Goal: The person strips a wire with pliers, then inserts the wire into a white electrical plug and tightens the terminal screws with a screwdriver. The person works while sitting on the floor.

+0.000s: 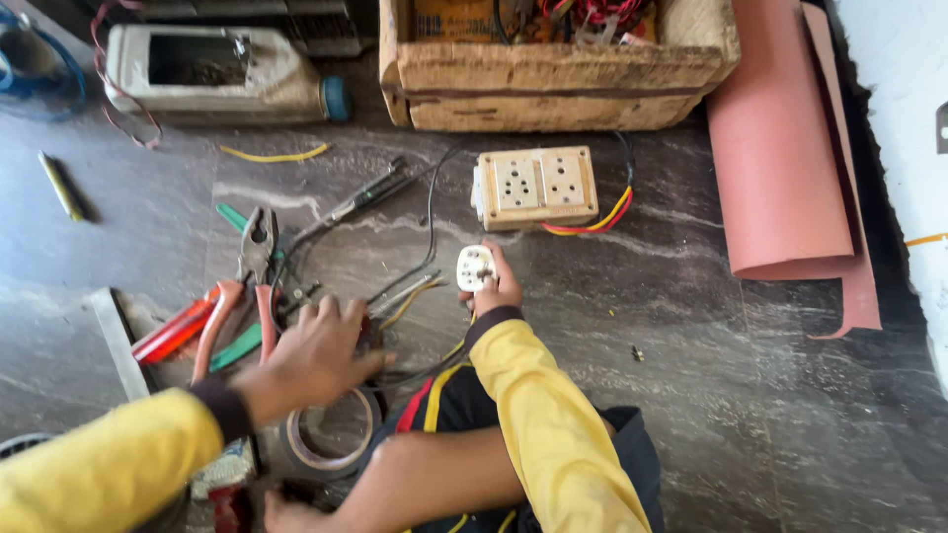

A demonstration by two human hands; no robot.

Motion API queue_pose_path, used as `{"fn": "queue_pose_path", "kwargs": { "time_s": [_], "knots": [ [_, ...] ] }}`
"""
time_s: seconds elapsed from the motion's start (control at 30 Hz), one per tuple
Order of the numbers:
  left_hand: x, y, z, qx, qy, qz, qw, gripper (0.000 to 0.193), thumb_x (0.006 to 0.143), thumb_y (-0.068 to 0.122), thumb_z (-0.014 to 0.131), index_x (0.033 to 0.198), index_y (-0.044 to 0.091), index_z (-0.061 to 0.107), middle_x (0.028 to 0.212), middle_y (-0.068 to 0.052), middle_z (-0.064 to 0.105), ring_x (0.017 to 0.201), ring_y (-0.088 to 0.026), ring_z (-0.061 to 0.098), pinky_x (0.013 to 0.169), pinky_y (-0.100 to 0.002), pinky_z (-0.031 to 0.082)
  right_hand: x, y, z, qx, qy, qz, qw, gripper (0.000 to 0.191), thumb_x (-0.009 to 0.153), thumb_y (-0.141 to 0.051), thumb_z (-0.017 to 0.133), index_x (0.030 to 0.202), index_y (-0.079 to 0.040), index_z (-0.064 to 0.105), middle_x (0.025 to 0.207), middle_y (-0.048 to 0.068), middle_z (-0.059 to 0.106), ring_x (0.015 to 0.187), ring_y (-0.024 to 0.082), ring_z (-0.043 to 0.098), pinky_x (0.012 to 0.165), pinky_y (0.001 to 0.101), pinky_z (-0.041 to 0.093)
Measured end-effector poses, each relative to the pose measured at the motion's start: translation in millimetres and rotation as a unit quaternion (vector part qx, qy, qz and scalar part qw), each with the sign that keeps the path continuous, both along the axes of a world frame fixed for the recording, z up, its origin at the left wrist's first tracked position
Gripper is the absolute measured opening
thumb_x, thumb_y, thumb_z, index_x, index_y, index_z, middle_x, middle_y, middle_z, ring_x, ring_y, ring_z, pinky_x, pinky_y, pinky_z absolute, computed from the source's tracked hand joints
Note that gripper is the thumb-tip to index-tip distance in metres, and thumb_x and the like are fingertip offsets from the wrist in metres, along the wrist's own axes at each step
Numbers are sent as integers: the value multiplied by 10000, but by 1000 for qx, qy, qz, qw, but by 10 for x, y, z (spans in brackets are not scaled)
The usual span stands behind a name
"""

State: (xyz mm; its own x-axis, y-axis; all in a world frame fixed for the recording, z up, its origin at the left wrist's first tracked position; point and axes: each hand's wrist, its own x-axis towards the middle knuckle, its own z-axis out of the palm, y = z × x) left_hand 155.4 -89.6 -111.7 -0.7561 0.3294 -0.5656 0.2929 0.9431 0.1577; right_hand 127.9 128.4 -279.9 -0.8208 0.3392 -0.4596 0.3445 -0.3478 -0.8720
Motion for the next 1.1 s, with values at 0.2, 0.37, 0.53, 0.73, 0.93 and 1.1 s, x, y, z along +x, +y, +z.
{"fn": "queue_pose_path", "kwargs": {
  "time_s": [0.2,0.37,0.53,0.73,0.93,1.1],
  "knots": [
    [430,-702,-418,4,163,-19,986,898,746,171,663,1586,134,346,1279,-190,547,1133,-406,565,905,-505,501,-37,-70,-147,17,4,-2,1000,602,1009,63,282,1426,-248,585,957,96,710,513,109,564,416,245,387],
    [293,-778,-322,127,122,16,984,668,777,114,629,1405,23,422,1118,-220,617,973,-409,657,794,-491,550,-7,-57,-127,-6,-8,20,1000,594,1015,61,274,1428,-248,570,976,87,712,527,113,572,423,242,389],
    [245,-491,81,62,85,41,994,370,946,336,645,1179,58,570,861,-179,691,766,-396,706,698,-496,559,42,-4,-138,-32,3,-2,999,575,1030,50,264,1432,-229,566,957,109,701,527,132,585,428,249,405],
    [364,-272,407,201,166,1,965,518,837,240,710,1317,71,611,804,-167,697,641,-392,690,575,-482,545,52,1,-153,-27,16,-1,999,584,1019,68,273,1434,-209,575,948,121,710,544,147,618,434,261,432],
    [322,-289,414,208,228,-39,950,603,786,190,745,1361,91,592,838,-146,679,640,-369,681,575,-458,554,65,7,-192,-46,15,-1,999,595,1010,66,269,1435,-227,565,1002,91,719,536,142,616,431,248,423],
    [257,-294,375,195,202,-64,958,638,769,160,737,1384,97,582,854,-131,665,636,-341,682,581,-446,554,42,13,-230,-50,15,-7,999,586,1018,66,281,1429,-220,586,1000,121,716,547,151,631,429,254,431]
  ]
}}
